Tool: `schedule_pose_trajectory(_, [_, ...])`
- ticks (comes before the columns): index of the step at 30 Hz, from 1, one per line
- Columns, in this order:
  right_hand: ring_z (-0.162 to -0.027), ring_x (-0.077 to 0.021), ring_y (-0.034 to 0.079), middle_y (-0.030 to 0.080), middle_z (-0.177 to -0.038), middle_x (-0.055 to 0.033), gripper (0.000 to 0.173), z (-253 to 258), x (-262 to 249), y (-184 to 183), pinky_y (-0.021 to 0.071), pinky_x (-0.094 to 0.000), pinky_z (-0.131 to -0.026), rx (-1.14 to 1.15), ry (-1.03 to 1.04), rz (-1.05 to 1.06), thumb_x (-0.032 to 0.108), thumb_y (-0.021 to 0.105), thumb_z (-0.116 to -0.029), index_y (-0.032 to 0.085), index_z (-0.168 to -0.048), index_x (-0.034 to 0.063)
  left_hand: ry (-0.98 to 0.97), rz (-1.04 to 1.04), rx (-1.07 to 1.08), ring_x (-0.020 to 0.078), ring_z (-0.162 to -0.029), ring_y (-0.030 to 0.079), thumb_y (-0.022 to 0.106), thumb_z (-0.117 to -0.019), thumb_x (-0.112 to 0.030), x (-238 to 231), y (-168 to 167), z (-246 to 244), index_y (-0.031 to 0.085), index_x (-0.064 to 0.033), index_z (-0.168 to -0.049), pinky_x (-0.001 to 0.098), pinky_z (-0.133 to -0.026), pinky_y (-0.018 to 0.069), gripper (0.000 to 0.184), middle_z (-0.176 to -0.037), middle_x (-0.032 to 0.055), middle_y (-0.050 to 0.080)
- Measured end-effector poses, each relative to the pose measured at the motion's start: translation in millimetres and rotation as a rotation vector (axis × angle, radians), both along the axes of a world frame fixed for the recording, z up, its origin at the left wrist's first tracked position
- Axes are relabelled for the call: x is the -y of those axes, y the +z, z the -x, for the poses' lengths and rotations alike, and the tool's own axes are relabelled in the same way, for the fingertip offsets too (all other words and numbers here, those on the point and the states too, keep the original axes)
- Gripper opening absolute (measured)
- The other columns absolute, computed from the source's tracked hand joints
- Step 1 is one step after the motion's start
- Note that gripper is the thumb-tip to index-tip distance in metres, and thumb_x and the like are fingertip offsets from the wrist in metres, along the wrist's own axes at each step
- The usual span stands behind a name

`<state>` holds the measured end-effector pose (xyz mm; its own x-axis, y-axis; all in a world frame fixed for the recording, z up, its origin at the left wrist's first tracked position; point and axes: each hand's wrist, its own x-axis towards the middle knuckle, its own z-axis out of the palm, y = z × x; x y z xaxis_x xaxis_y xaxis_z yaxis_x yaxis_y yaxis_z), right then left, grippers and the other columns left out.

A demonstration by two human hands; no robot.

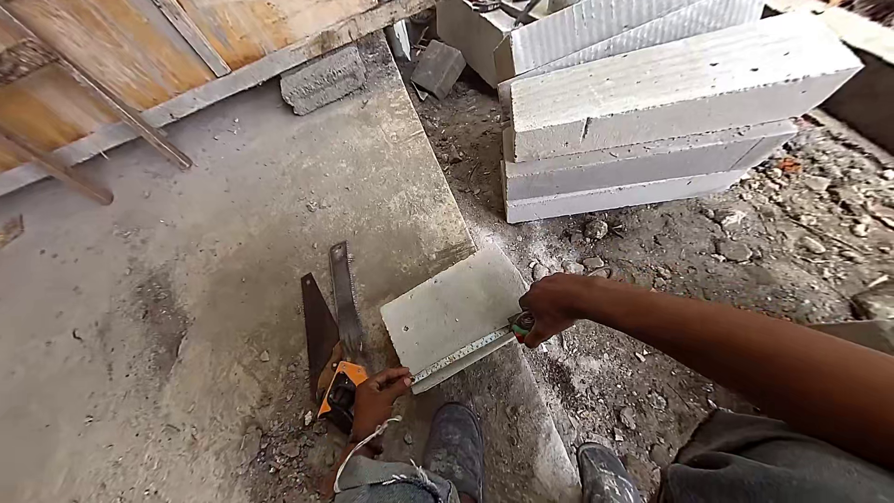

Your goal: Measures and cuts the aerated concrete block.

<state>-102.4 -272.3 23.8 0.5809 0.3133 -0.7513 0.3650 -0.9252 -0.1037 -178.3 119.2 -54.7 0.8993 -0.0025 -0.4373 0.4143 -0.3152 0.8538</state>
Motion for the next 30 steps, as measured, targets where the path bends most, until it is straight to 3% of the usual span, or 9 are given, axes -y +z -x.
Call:
schedule_pose_trajectory(5, [-0.079, -0.0301, 0.068, 0.067, -0.079, -0.0096, 0.074, -10, -5, 2, 0.0528, -0.0551, -0.066, 0.017, 0.041, -0.014, 0.079, 0.068, -0.0746, 0.069, -0.088, 0.0065, 0.070, 0.015, 0.099, 0.0215, -0.081, 0.074, 0.075, -0.0847, 0.008, 5, -8, 9, 0.074, 0.0049, -0.109, 0.0353, -0.074, 0.0647, 0.025, -0.099, 0.0148, 0.076])
schedule_pose_trajectory(9, [-0.079, -0.0296, 0.069, 0.067, -0.080, -0.0089, 0.076, -7, -2, -6, 0.0533, -0.0538, -0.068, 0.057, 0.012, 0.002, 0.076, 0.075, -0.0701, 0.069, -0.098, 0.0060, 0.074, -0.065, 0.140, 0.0210, -0.077, 0.072, 0.078, -0.0787, 0.005, 6, -9, 12, 0.072, -0.0001, -0.112, 0.0359, -0.071, 0.0643, 0.034, -0.112, 0.0149, 0.069])
schedule_pose_trajectory(11, [-0.082, -0.0301, 0.069, 0.068, -0.084, -0.0091, 0.081, -4, 1, -4, 0.0543, -0.0541, -0.071, 0.051, -0.013, -0.008, 0.074, 0.079, -0.0690, 0.064, -0.113, 0.0074, 0.053, -0.058, 0.132, 0.0208, -0.078, 0.072, 0.080, -0.0795, 0.003, 3, -11, 11, 0.070, 0.0006, -0.109, 0.0361, -0.071, 0.0640, 0.031, -0.104, 0.0132, 0.071])
schedule_pose_trajectory(13, [-0.081, -0.0298, 0.069, 0.068, -0.085, -0.0081, 0.086, 3, 5, -4, 0.0545, -0.0539, -0.071, 0.059, -0.016, -0.015, 0.076, 0.080, -0.0666, 0.061, -0.120, 0.0111, 0.034, -0.049, 0.132, 0.0202, -0.078, 0.072, 0.080, -0.0808, 0.002, 0, -15, 11, 0.074, 0.0012, -0.099, 0.0355, -0.074, 0.0635, 0.020, -0.097, 0.0119, 0.075])
schedule_pose_trajectory(16, [-0.079, -0.0281, 0.069, 0.068, -0.083, -0.0062, 0.086, 13, 7, -6, 0.0543, -0.0527, -0.070, 0.086, -0.016, -0.037, 0.078, 0.079, -0.0666, 0.058, -0.122, 0.0150, 0.009, -0.100, 0.151, 0.0170, -0.085, 0.073, 0.080, -0.0812, 0.002, 2, -13, 13, 0.078, -0.0022, -0.094, 0.0317, -0.079, 0.0631, 0.013, -0.099, 0.0095, 0.075])
schedule_pose_trajectory(22, [-0.077, -0.0257, 0.069, 0.067, -0.081, -0.0036, 0.080, 13, 11, -10, 0.0545, -0.0501, -0.068, 0.163, -0.021, -0.062, 0.075, 0.077, -0.0715, 0.057, -0.120, 0.0145, -0.024, -0.176, 0.241, 0.0135, -0.088, 0.073, 0.081, -0.0821, -0.005, 2, -21, 17, 0.080, -0.0061, -0.094, 0.0282, -0.080, 0.0628, 0.012, -0.101, 0.0070, 0.075])
schedule_pose_trajectory(25, [-0.080, -0.0274, 0.069, 0.068, -0.083, -0.0051, 0.087, 17, 10, -10, 0.0546, -0.0516, -0.071, 0.183, -0.046, -0.064, 0.077, 0.079, -0.0676, 0.056, -0.124, 0.0146, -0.131, -0.313, 0.326, 0.0123, -0.086, 0.072, 0.081, -0.0832, -0.016, -1, -20, 16, 0.079, -0.0100, -0.098, 0.0272, -0.075, 0.0629, 0.016, -0.103, 0.0062, 0.072])
schedule_pose_trajectory(28, [-0.083, -0.0289, 0.070, 0.068, -0.088, -0.0065, 0.087, 22, 9, -12, 0.0550, -0.0526, -0.073, 0.175, -0.077, -0.070, 0.074, 0.079, -0.0704, 0.053, -0.129, 0.0153, -0.397, -0.523, 0.561, 0.0234, -0.096, 0.066, 0.072, -0.0874, -0.021, 0, -13, 8, 0.078, -0.0144, -0.106, 0.0412, -0.081, 0.0584, 0.020, -0.108, 0.0116, 0.066])
schedule_pose_trajectory(30, [-0.082, -0.0275, 0.069, 0.068, -0.090, -0.0059, 0.083, 24, 11, -13, 0.0552, -0.0517, -0.071, 0.183, -0.071, -0.094, 0.073, 0.077, -0.0730, 0.053, -0.129, 0.0165, -0.614, -0.595, 0.634, 0.0249, -0.098, 0.067, 0.064, -0.0914, -0.018, 1, -7, -3, 0.077, -0.0228, -0.112, 0.0459, -0.085, 0.0575, 0.025, -0.107, 0.0084, 0.067])
